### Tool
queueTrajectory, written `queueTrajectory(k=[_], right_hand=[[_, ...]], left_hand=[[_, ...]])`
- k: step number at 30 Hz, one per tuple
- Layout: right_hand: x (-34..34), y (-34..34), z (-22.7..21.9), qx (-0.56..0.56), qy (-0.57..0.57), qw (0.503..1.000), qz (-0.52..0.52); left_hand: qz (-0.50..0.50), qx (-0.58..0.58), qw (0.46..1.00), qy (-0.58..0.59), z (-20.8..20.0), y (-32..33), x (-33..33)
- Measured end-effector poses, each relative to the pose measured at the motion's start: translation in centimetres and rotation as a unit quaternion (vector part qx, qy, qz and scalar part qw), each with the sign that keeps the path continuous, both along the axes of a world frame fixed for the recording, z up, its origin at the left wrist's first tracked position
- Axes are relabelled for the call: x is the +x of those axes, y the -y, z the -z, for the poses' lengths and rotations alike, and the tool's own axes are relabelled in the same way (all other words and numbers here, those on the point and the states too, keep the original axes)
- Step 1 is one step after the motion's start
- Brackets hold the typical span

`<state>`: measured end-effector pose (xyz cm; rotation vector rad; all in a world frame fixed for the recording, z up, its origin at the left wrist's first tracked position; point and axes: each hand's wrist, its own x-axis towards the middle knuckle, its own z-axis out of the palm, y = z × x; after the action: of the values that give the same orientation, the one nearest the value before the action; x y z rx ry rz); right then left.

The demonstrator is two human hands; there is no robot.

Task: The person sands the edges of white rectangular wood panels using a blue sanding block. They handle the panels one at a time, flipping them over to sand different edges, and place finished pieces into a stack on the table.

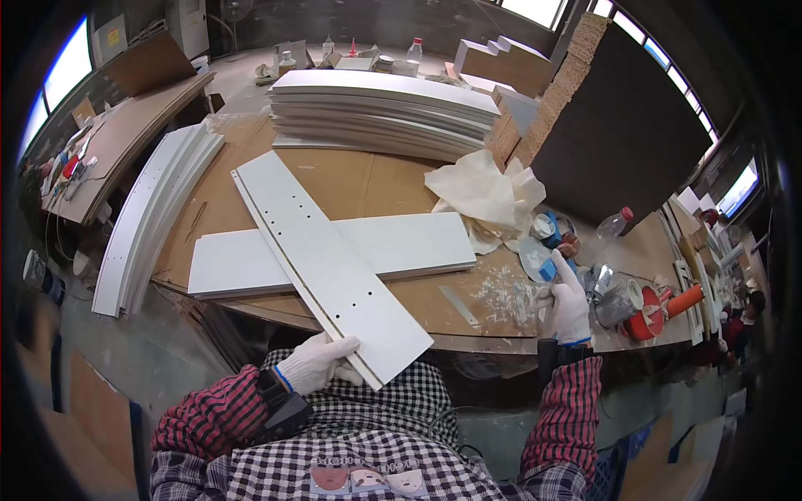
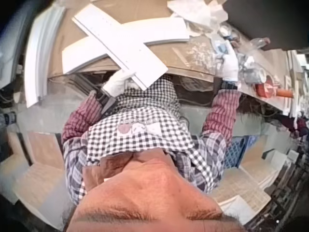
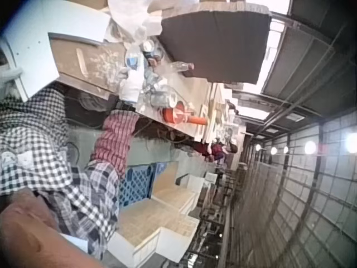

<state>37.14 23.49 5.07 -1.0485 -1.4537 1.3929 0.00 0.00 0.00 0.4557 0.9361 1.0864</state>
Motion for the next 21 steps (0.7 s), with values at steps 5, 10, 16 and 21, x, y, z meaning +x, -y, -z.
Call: queueTrajectory(k=[5, 10, 16, 21], right_hand=[[0.1, -3.1, -1.1, 0.026, 0.177, 0.971, 0.16], [1.7, -10.9, -0.2, 0.163, 0.38, 0.889, 0.195], [0.3, -16.5, 0.0, 0.176, 0.458, 0.851, 0.185], [-1.2, -17.9, 0.1, 0.194, 0.518, 0.818, 0.155]], left_hand=[[-0.066, -0.015, 0.997, 0.024, 0.6, -2.7, 2.4], [-0.063, -0.01, 0.998, 0.0, 0.2, -3.4, 2.6], [-0.059, -0.026, 0.998, 0.01, -0.4, -3.8, 2.8], [-0.065, -0.051, 0.997, 0.011, 0.4, -4.1, 2.7]])
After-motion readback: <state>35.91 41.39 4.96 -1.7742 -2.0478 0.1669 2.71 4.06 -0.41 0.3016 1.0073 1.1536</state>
